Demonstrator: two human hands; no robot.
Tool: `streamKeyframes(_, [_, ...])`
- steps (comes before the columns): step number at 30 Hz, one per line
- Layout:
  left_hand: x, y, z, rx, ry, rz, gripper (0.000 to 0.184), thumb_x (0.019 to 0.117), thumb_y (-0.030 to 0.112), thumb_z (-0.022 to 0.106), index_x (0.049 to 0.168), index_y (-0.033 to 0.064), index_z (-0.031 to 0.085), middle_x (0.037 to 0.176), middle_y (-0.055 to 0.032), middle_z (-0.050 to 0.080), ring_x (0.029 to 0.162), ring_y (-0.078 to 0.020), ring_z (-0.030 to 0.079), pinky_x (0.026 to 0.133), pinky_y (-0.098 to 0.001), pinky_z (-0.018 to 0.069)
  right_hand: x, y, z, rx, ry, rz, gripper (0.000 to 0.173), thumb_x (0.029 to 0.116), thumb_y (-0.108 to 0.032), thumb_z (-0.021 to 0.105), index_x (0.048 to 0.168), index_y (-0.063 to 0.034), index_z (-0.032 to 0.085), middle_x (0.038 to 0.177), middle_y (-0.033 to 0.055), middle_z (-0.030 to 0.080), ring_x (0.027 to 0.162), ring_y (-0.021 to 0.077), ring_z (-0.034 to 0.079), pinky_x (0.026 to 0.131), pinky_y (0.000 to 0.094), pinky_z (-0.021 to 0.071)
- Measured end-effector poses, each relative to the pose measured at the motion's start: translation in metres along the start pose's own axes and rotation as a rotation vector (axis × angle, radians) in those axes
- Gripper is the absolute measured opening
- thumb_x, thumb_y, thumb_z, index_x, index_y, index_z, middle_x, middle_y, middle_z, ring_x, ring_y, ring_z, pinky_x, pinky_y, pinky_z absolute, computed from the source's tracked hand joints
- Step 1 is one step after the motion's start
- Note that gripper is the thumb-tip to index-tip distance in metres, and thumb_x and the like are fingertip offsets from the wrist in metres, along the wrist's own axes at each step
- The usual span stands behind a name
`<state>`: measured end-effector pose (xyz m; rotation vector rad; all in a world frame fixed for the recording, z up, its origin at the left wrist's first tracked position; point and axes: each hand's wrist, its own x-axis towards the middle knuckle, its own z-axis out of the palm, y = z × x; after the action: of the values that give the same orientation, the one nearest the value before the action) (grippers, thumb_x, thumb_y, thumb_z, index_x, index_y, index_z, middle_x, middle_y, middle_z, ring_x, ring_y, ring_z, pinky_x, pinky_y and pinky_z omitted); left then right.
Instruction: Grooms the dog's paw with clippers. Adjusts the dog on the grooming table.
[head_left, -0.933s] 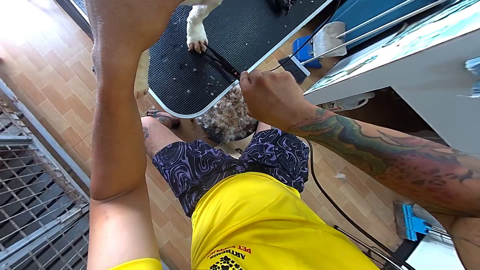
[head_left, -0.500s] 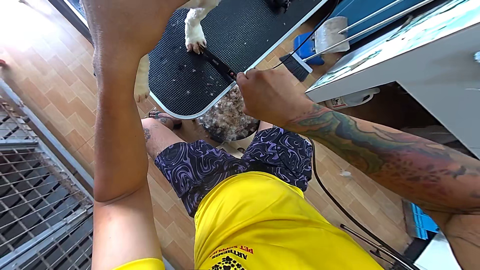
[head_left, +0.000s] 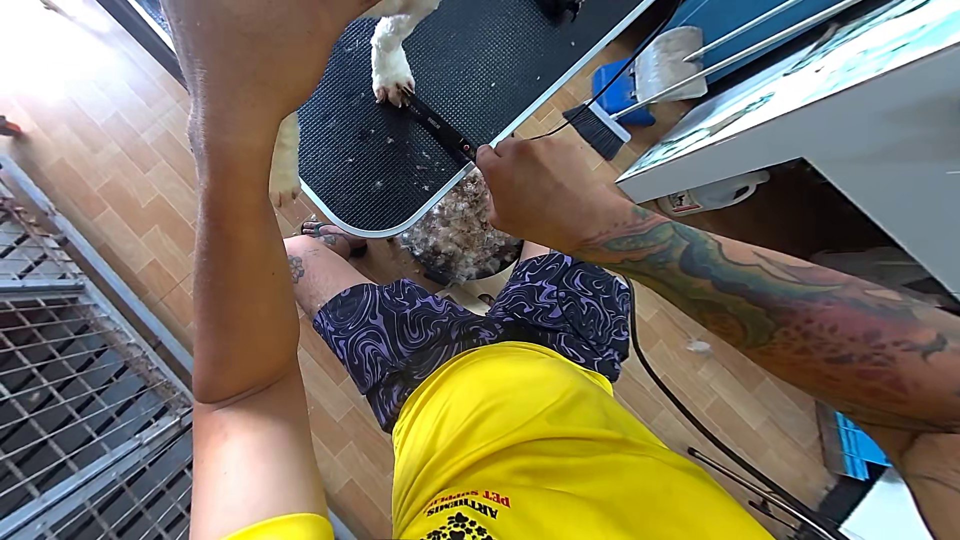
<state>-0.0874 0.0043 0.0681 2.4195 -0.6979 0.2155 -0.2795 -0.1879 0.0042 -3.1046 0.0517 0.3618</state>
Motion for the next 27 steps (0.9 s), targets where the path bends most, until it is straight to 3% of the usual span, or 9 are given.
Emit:
streamKeyframes(13, [0.0003, 0.0008, -0.002, 0.018, -0.017, -0.007, 0.055, 0.0722, 0.071, 0.077, 0.069, 0.0177, 0.061, 0.069, 0.002, 0.057, 0.068, -0.0148, 0.058, 0.065, -0.0467, 0.0451, -0.0029, 0.0014, 0.0002, 0.048, 0.017, -0.016, 0.014, 0.0838, -0.004, 0.067, 0.096, 0.0029, 0.064, 0.082, 0.0188, 0.062, 0.074, 0.0399, 0.067, 0.056, 0.055, 0.0511])
streamKeyframes(18, [0.001, 0.0004, -0.0024, 0.023, -0.015, -0.016, 0.056, 0.0714, 0.072, 0.077, 0.07, 0.0183, 0.062, 0.069, 0.0024, 0.057, 0.069, -0.0147, 0.058, 0.065, -0.0467, 0.0457, -0.0009, 0.005, 0.0, 0.056, 0.018, -0.03, 0.026, 0.0804, -0.015, 0.072, 0.1, 0.0018, 0.066, 0.084, 0.0182, 0.063, 0.075, 0.0393, 0.067, 0.056, 0.0553, 0.0503])
streamKeyframes(23, [0.0022, 0.0015, -0.0027, 0.041, -0.019, -0.027, 0.059, 0.0695, 0.077, 0.075, 0.071, 0.019, 0.063, 0.071, 0.0026, 0.058, 0.071, -0.0151, 0.059, 0.067, -0.0473, 0.0459, 0.0012, 0.0053, 0.0019, 0.072, 0.039, -0.039, 0.016, 0.0825, -0.006, 0.069, 0.096, 0.0015, 0.065, 0.083, 0.0183, 0.062, 0.074, 0.0399, 0.067, 0.057, 0.0563, 0.0512])
streamKeyframes(27, [0.0016, -0.0016, -0.0015, 0.021, -0.009, -0.005, 0.059, 0.0692, 0.078, 0.075, 0.071, 0.0195, 0.063, 0.07, 0.0039, 0.057, 0.07, -0.013, 0.058, 0.067, -0.0457, 0.0462, 0.0004, 0.0048, 0.0011, 0.076, 0.021, -0.026, 0.018, 0.0817, -0.006, 0.07, 0.097, 0.0022, 0.065, 0.083, 0.0189, 0.063, 0.076, 0.0402, 0.067, 0.058, 0.0561, 0.0511])
